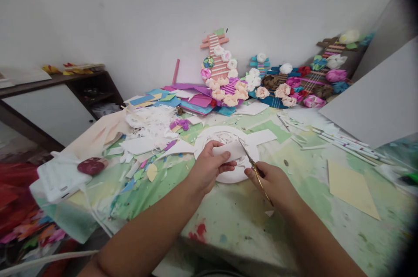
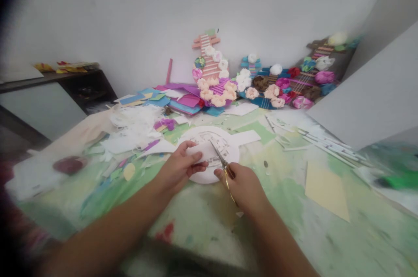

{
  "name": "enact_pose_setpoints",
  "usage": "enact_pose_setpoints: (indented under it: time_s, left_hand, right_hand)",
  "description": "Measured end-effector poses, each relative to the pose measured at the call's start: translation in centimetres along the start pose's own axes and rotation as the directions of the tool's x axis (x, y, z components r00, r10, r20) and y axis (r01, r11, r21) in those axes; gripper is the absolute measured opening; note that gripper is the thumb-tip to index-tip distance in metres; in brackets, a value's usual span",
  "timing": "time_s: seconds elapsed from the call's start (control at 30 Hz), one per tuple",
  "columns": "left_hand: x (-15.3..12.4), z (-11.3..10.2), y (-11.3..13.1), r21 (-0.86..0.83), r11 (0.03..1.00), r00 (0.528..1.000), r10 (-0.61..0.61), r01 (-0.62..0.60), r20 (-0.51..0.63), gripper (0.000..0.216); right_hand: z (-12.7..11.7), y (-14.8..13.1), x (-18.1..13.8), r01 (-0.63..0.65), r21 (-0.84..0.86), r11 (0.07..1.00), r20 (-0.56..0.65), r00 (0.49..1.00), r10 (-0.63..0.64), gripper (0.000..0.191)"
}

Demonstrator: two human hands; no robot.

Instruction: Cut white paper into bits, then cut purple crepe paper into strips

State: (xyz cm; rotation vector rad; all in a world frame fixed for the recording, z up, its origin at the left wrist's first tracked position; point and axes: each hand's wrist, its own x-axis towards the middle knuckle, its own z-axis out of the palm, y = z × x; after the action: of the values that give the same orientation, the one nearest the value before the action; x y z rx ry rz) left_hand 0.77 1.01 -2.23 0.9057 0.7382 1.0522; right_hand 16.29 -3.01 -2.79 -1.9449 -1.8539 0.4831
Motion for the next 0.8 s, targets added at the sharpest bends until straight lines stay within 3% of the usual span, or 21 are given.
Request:
enact_pose_setpoints:
  time_s: [0.3, 0.5, 0.8]
  left_hand:
    - [0.16, -0.01, 0.01, 0.025, 1.0, 1.0, -0.012, 0.012, -0.015, 0.031]
    - [0.36, -0.35, 0.28, 0.011, 1.0, 1.0, -0.02, 0.02, 0.014, 0.031]
    - [0.22, -0.37, 0.58, -0.03, 0.999, 0.997, -0.037, 0.039, 0.063, 0.029]
  right_hand:
    - [0.32, 0.3, 0.07, 0.013, -0.083, 0.996, 0.002, 1.0, -0.013, 0.042]
    - [0.55, 0.56, 0.36, -0.014, -0.002, 1.0, 0.01, 1.0, 0.014, 0.039]
    - [0.81, 0.66, 0.21, 0.047, -0.003, 0.999, -0.09, 0.995, -0.047, 0.036]
